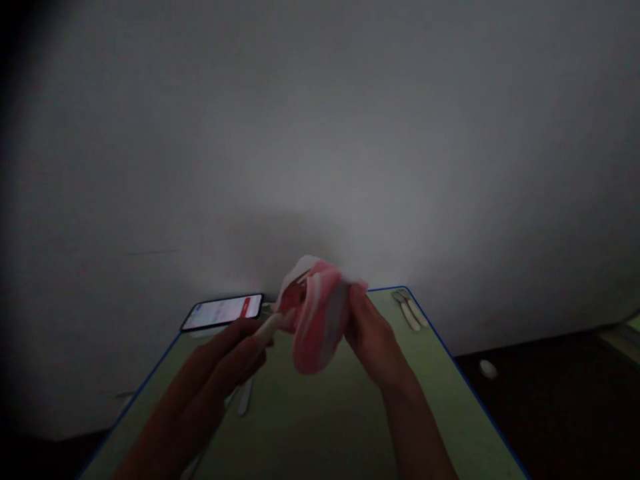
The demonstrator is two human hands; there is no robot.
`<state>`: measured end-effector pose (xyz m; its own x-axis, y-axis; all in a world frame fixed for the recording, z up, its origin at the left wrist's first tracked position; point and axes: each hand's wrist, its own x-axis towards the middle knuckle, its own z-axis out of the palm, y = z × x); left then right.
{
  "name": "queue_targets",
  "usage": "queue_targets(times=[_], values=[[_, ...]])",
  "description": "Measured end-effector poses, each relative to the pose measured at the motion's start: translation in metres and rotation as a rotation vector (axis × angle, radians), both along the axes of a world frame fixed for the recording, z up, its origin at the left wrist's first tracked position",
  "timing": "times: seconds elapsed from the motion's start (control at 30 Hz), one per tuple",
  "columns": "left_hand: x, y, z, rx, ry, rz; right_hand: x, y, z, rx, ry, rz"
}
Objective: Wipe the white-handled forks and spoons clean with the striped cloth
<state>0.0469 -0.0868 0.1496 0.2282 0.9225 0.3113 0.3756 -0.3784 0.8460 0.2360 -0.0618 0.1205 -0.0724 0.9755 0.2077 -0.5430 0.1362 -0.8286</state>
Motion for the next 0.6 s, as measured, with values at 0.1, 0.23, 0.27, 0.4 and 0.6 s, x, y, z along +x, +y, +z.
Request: queue_targets(times=[0.1,0.23,0.27,0.4,0.6], values=[[0.005,0.001,-0.004,-0.104,-0.086,-0.027,-0.009,0.004,0.005,-0.029,0.214,0.061],[0.006,-0.001,-0.006,-0.193,-0.187,0.001,-0.02,0.011,0.004,-0.117,0.319,0.047],[0.005,-0.002,-0.007,-0.203,-0.209,0.014,-0.022,0.013,0.002,-0.135,0.309,0.037],[0.004,-0.004,-0.007,-0.183,-0.224,0.012,-0.028,0.021,-0.008,-0.141,0.221,-0.008],[0.007,-0.001,-0.012,-0.119,-0.154,0.011,-0.03,0.026,-0.014,-0.106,0.162,-0.001]])
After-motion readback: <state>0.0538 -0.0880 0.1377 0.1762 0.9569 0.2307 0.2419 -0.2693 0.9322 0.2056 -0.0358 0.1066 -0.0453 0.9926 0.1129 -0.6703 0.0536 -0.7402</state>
